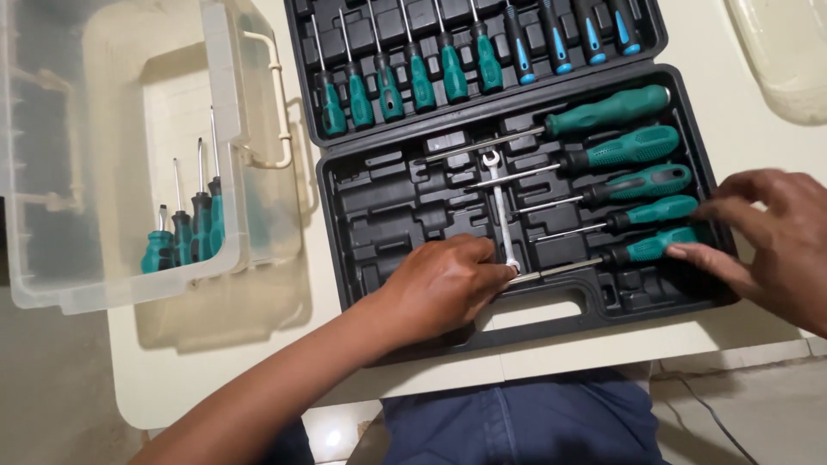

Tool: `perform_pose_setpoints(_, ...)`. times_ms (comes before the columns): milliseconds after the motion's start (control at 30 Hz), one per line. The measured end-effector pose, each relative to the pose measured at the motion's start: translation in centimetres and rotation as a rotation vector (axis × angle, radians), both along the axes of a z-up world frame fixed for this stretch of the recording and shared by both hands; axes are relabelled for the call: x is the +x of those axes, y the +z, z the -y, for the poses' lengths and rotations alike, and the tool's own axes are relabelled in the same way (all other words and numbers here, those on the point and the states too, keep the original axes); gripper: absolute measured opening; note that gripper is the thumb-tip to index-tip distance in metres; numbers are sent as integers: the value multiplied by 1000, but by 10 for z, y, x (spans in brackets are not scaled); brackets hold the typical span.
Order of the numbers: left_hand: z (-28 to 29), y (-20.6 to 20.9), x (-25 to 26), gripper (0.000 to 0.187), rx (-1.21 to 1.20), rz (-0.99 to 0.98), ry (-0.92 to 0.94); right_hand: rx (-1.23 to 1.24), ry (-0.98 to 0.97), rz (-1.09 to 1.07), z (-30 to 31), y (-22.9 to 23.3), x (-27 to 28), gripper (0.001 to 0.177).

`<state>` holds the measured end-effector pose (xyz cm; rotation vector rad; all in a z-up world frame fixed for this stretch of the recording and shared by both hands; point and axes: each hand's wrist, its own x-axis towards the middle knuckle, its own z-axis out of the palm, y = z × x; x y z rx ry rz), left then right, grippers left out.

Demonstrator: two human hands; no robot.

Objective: Organizing various screwdrivers by transferring them from a plastic bin into a molded tool case.

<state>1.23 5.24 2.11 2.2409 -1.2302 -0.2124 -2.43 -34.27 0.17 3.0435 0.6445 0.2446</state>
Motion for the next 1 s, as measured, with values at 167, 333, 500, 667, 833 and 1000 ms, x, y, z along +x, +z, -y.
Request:
perform_pose_setpoints(167, -2, -11, 4, 10, -74, 98, -25, -57, -161, 0, 7, -8, -3, 82)
perform_pose_setpoints(333, -5, -18, 4, 8, -107, 125, -16, -116, -386, -339, 3, -10, 9, 102)
perform_pose_setpoints(500, -6, -14, 4, 16, -119, 104, -33, -163, -590, -718, -2, 4, 28, 64)
perform_pose_setpoints(667, -3, -17, 5, 15, -127, 113, -33, -157, -642, -869, -20, 31, 42, 65)
perform_pose_setpoints(833, -3, -17, 3, 14, -153, 128, -15, 30, -716, -1072, -44, 68, 57, 50)
perform_pose_setpoints(1000, -2, -20, 2, 15, -145, 101, 0, 37, -712, -1180, -56, 81, 64, 53)
